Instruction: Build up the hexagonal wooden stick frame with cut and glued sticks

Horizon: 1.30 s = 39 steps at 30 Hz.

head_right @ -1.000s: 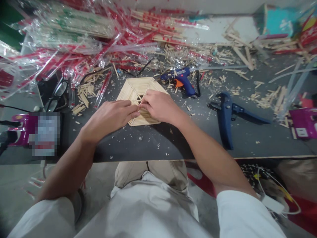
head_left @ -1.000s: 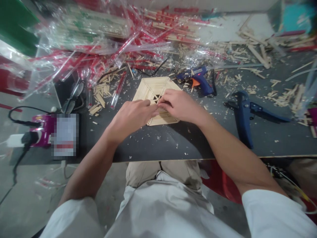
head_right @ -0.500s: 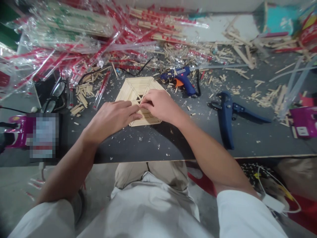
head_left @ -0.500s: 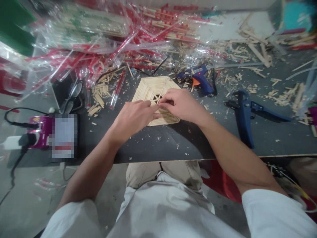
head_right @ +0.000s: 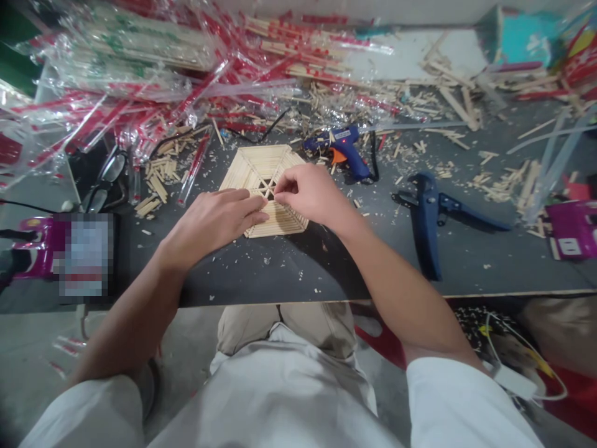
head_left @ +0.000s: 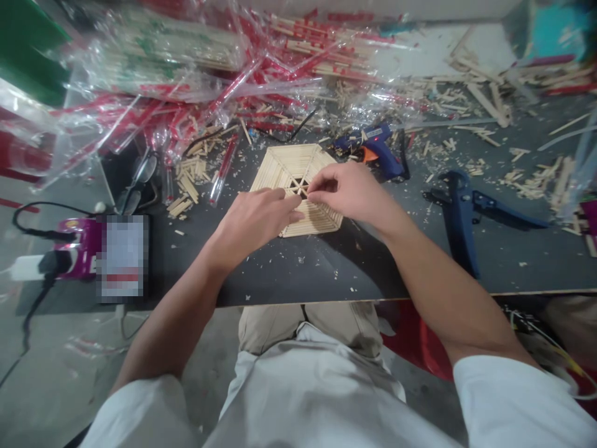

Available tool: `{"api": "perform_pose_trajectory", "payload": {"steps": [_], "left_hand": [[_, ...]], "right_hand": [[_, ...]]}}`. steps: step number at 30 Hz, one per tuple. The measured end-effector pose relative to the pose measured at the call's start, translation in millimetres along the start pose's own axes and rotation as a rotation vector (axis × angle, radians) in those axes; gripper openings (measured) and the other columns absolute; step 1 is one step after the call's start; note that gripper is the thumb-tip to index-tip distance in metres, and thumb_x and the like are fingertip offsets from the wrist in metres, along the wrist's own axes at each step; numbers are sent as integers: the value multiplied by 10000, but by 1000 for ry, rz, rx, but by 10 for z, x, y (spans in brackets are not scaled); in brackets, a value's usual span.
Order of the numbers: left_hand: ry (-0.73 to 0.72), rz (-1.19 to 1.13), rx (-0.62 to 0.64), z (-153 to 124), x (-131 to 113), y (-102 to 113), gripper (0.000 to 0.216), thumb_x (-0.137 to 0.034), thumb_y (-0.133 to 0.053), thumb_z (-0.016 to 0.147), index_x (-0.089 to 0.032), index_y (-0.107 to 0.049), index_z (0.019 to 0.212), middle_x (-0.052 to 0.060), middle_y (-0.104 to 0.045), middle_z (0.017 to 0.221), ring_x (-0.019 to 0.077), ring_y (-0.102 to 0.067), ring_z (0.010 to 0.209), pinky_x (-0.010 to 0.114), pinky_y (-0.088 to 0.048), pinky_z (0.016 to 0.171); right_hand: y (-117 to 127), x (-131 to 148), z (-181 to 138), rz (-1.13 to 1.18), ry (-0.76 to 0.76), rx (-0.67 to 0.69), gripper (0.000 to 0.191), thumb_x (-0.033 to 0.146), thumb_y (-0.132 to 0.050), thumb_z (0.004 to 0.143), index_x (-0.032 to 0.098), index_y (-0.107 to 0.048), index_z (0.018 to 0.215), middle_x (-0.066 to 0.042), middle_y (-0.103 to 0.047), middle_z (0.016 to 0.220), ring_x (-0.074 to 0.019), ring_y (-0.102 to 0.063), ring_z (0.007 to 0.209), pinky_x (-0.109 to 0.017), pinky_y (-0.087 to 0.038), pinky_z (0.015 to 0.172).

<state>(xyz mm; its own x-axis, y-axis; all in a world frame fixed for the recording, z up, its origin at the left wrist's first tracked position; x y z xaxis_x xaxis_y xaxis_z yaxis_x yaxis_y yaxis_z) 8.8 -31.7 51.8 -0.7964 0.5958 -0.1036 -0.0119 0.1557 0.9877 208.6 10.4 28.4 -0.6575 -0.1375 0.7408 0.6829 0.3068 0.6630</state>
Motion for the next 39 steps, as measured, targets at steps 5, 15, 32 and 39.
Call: {"api": "perform_pose_trajectory", "payload": {"steps": [5,15,32,39], "left_hand": [[11,-27,-8,25,4,-27,311,-433,-524,1137,-193,-712,1072,56,-713,928,194,-658,812,309,-218,579],[-24,-133,-95,9,142,-134,304,-398,-549,1116,-203,-769,1193,73,-784,1008,216,-725,902,293,-416,668],[28,-276,-154,-37,280,-162,416,-385,-557,1089,-176,-718,1411,97,-828,1077,215,-775,914,313,-546,791],[47,-274,-235,-36,333,-149,374,-382,-525,1089,-166,-782,1253,93,-822,1029,191,-745,840,308,-518,729]], "right_hand": [[3,71,10,-32,-48,9,69,149,-773,834,189,-825,813,-54,-786,828,-197,-704,791,-393,-547,857],[9,29,-3,1,-30,23,82,183,-757,869,189,-838,861,-71,-805,903,-199,-701,814,-386,-550,837],[27,-151,-61,-76,173,-188,257,313,-418,1079,228,-547,873,-44,-632,760,-185,-566,701,-354,-443,763],[209,-204,-107,0,-39,-175,193,290,-542,1011,230,-611,841,-59,-718,798,-202,-661,715,-372,-524,791]]}}
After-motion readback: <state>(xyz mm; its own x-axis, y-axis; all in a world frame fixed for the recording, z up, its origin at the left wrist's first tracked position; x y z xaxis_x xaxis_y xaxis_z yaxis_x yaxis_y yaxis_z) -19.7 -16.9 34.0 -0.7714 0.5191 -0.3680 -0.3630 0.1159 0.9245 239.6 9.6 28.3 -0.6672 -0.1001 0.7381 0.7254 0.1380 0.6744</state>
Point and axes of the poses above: each hand's wrist, its own z-axis towards the middle knuckle, its own y-axis out of the back of the hand, x = y × z, the point moved 2 cm from there along z, towards the middle knuckle
